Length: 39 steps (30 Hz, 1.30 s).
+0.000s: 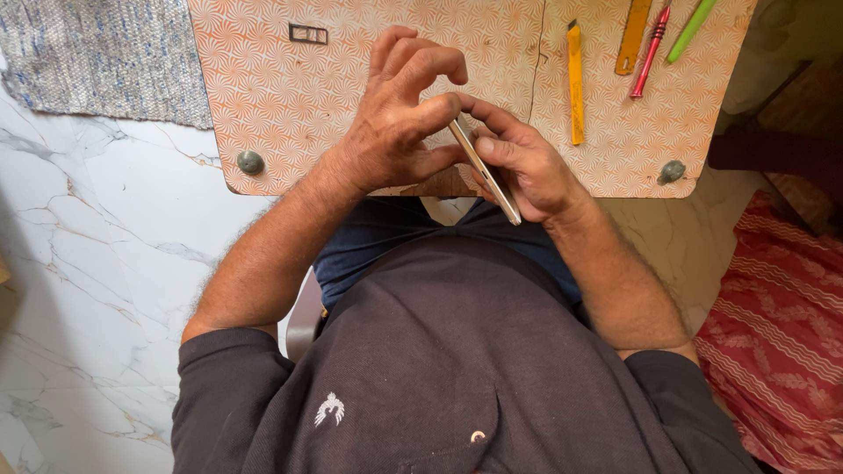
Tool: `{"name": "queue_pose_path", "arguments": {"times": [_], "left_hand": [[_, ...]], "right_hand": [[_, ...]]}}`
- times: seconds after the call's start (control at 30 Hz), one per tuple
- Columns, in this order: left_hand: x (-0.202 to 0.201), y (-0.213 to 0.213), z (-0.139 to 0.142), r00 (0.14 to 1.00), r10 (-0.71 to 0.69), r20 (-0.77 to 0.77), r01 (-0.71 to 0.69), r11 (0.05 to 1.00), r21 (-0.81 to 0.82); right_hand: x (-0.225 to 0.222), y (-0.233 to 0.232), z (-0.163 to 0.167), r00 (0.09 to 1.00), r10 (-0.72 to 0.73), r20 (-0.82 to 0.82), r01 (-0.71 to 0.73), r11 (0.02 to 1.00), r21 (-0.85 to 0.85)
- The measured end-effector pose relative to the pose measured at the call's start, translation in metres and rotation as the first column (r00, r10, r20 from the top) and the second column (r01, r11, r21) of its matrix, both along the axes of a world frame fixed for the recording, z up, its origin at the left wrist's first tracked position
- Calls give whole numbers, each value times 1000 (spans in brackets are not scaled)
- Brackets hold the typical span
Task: The person cleans a smartphone with a cloth, then uses a utility knife and a screwdriver to pry open the device. They remove the SIM tray and separate the back cover from the main body, exposing the internal components.
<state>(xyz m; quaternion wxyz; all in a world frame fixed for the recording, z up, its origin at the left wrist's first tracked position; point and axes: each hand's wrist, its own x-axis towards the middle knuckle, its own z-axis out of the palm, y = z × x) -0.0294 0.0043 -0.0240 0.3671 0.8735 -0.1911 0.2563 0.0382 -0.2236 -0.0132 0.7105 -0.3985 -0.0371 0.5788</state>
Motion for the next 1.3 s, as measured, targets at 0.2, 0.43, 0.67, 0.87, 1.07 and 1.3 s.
{"name": "queue_pose_path", "arguments": {"times": [0.2, 0.43, 0.67, 0.87, 1.07, 1.3], "left_hand": [[-4, 0, 2, 1000, -4, 2, 4, 1000, 8], [-7, -5, 3, 999, 26, 43, -28, 999, 33], [-9, -5, -2, 999, 44, 11, -44, 996, 82], [-5, -3, 3, 991, 83, 103, -104, 970, 221], [-1, 0, 7, 988, 60, 143, -94, 967, 239], [1, 0, 7, 990, 18, 138, -44, 980, 194]], "right_hand": [[1, -2, -4, 1000, 3, -4, -3, 1000, 11], [2, -2, -3, 1000, -14, -16, 12, 996, -88], [4, -2, -3, 1000, -9, -27, 8, 1000, -29], [4, -2, -3, 999, -18, -51, 17, 1000, -16], [6, -1, -3, 998, -3, -70, 2, 1000, -8], [7, -1, -2, 997, 7, -71, -9, 1000, -26]]}}
